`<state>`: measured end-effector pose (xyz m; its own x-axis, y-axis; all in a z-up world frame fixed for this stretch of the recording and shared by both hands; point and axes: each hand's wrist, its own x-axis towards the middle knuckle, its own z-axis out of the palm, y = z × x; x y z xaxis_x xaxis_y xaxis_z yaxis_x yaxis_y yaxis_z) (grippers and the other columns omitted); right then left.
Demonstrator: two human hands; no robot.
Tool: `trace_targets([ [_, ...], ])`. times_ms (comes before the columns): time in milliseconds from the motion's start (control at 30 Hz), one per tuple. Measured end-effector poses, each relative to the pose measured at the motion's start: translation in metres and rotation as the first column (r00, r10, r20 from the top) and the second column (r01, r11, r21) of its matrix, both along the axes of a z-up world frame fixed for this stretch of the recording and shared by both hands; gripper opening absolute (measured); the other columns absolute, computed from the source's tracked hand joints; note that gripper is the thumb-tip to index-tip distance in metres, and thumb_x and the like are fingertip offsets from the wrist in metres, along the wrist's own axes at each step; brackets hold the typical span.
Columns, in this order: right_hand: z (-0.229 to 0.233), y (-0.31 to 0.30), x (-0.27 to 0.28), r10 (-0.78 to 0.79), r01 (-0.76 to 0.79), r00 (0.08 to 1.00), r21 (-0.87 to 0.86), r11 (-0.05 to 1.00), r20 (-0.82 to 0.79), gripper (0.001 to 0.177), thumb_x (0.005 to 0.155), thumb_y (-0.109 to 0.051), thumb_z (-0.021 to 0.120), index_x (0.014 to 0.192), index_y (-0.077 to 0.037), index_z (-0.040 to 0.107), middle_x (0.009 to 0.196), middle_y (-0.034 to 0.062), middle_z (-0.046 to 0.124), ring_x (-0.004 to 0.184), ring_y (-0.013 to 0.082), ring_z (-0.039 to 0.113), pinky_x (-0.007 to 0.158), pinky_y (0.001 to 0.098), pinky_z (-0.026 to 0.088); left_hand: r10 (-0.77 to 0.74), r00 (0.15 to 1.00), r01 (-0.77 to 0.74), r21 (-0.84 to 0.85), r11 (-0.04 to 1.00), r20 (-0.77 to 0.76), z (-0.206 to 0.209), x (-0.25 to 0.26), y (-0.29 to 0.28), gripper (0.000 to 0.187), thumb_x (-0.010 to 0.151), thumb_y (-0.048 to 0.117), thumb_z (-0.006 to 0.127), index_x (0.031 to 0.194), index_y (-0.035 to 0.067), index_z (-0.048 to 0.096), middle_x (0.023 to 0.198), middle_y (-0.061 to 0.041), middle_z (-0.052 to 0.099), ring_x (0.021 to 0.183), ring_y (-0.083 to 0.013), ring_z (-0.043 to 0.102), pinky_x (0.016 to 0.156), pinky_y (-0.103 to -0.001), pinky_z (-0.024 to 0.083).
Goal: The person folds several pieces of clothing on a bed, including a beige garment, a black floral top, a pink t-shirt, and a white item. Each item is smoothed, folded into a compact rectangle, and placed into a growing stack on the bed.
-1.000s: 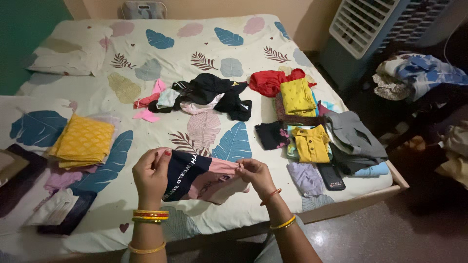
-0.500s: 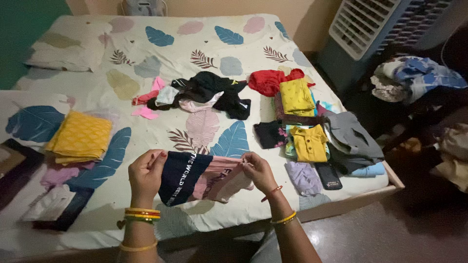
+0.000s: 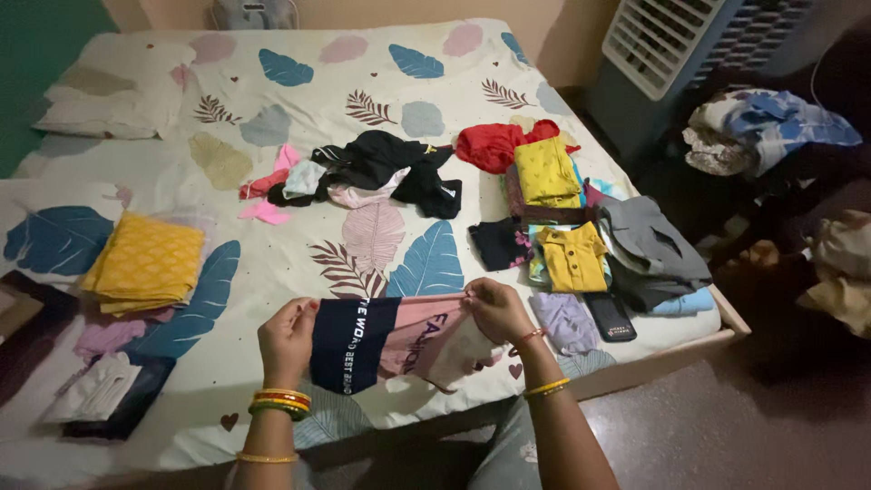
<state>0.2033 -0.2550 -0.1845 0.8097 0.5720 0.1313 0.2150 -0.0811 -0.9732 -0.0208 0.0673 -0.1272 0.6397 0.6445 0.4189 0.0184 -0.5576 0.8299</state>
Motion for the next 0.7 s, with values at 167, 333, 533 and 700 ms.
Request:
trace_targets([
  [167,-0.041,0.022,0.035,0.232,-0.243,0.964,-0.076,0.967,-0.127,0.017,0.088,-0.001,0.075,0.104,-0.001,0.069,0.09,-0.0012,0.07,0.085,0.0082,0.065,0.078,0.0256,0.055,-0.122,0.988,0.109,-0.132,0.985,-0.096,-0.049,0.022,0.033,0.025,0.097,0.025,0.069,0.1,0.001,0.073,0.076,-0.006,0.072,0.067,-0.0085,0.063,0.064,-0.026,0.05],
  [333,-0.01,0.059,0.074,0.19,-0.136,0.975,-0.377,0.916,0.112,0.007,0.094,-0.007,0.074,0.1,-0.003,0.072,0.085,0.0032,0.07,0.08,0.0103,0.06,0.073,0.0288,0.053,-0.175,0.945,0.127,-0.181,0.975,-0.276,-0.051,0.053,0.07,0.022,0.101,0.021,0.065,0.106,0.002,0.074,0.078,-0.015,0.069,0.07,-0.0183,0.061,0.066,-0.032,0.05],
  [533,0.078,0.078,0.075,-0.012,0.08,0.84,-0.102,0.992,0.542,0.017,0.084,0.001,0.068,0.1,-0.004,0.073,0.088,0.0094,0.073,0.08,0.0134,0.069,0.072,0.0296,0.056,-0.167,0.985,0.164,0.074,0.984,0.048,0.009,0.07,0.092,0.019,0.098,0.018,0.065,0.108,0.004,0.072,0.104,-0.01,0.073,0.091,-0.021,0.073,0.08,-0.032,0.054],
  [700,0.029,0.072,0.045,0.067,0.018,0.802,-0.136,0.991,0.594,0.013,0.087,0.004,0.063,0.095,-0.003,0.071,0.089,0.0118,0.072,0.082,0.0212,0.068,0.077,0.0326,0.056,-0.121,0.992,0.122,0.3,0.946,-0.023,-0.019,0.028,0.083,0.014,0.093,0.016,0.07,0.095,0.005,0.076,0.106,-0.011,0.074,0.104,-0.0267,0.07,0.092,-0.037,0.054],
])
